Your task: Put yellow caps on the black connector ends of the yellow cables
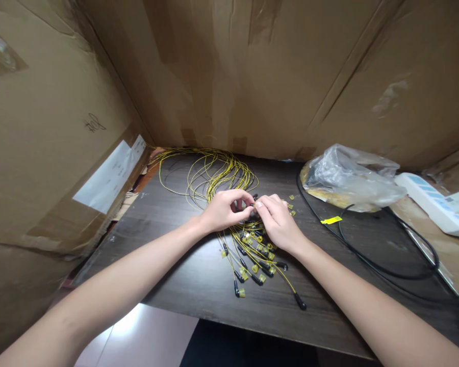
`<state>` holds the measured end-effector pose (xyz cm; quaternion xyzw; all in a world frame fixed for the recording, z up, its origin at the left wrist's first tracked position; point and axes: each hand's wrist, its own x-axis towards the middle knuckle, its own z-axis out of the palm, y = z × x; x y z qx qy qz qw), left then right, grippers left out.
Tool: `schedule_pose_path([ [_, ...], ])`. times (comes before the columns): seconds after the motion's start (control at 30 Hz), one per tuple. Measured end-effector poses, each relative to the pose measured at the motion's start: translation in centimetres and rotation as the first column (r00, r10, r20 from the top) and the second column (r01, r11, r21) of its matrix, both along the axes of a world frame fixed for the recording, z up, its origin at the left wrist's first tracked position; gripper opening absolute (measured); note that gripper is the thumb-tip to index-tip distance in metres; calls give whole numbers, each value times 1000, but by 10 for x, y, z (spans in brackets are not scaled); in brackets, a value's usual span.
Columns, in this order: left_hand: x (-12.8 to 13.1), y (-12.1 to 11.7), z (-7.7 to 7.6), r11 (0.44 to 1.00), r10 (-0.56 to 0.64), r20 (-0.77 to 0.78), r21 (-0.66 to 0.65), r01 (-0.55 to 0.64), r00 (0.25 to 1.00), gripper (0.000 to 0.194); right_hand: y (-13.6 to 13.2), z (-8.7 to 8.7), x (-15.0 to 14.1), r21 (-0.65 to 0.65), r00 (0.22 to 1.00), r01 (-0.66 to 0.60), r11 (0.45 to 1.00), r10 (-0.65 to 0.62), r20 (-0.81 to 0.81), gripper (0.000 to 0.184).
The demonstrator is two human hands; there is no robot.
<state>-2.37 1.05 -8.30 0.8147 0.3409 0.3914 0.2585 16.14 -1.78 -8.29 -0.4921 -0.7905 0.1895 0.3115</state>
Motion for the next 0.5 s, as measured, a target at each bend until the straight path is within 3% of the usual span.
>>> schedule_pose_path([
  [0.33, 0, -1, -1, 1000, 0, -20, -5, 0, 1000, 11, 1, 0, 0, 4, 1000, -7, 1000, 7, 15, 37],
  [0.5, 0, 0, -3, 1000, 17, -4, -26, -17, 1000, 12, -1, 2, 0, 12, 998, 21, 1000, -20, -64, 22],
])
